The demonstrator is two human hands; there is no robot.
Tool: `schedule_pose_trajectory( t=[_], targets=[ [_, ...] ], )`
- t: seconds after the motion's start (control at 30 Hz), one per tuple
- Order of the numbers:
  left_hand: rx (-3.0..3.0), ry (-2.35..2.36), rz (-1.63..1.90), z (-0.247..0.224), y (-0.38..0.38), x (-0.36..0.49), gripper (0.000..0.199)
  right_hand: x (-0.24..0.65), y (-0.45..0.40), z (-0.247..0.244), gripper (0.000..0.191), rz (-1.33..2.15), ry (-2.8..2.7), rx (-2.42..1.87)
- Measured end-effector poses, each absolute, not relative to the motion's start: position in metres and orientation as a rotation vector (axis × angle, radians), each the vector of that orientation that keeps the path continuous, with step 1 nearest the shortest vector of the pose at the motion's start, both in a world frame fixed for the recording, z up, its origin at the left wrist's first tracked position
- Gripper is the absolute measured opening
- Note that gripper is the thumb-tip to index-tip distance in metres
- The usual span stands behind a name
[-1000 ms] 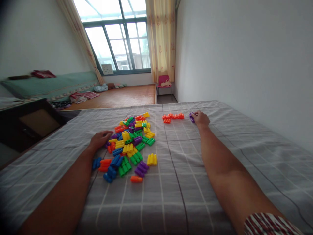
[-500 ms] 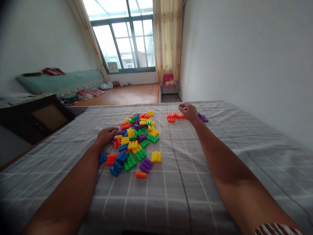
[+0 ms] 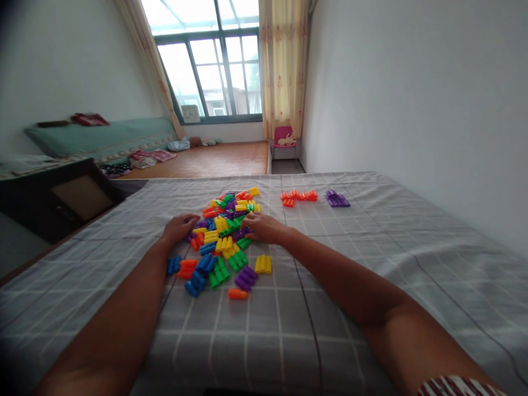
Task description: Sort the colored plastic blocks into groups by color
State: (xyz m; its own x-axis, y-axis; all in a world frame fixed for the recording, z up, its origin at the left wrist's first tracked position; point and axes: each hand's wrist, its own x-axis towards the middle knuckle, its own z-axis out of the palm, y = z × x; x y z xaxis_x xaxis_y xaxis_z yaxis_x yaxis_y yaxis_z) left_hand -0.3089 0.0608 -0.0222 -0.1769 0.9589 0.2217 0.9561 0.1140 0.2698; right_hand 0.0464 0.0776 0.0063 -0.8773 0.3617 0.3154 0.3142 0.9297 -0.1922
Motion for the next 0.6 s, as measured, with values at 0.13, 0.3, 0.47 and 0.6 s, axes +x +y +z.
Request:
schedule_pose_trajectory(
  t=[0.13, 0.3, 0.47, 0.6],
  targets=[
    [1.995, 2.354, 0.556, -0.02, 0.06, -0.307, 0.04, 0.045, 0.076, 0.012, 0.03, 0.216, -2.678, -0.416],
    [1.994, 2.351, 0.574, -0.021, 0.06, -0.308, 0.038, 0.081, 0.123, 0.03, 0.026, 0.409, -2.253, -0.667],
    [2.012, 2.334, 0.606, -0.022, 0.061, -0.31, 0.037, 0.2, 0.194, 0.025, 0.026, 0.283, -1.61, -1.258],
    [2.009, 2.348, 0.594, -0.023, 0.063, -0.312, 0.036, 0.29, 0.209, -0.008, 0.022, 0.01, -1.335, -1.592]
  ],
)
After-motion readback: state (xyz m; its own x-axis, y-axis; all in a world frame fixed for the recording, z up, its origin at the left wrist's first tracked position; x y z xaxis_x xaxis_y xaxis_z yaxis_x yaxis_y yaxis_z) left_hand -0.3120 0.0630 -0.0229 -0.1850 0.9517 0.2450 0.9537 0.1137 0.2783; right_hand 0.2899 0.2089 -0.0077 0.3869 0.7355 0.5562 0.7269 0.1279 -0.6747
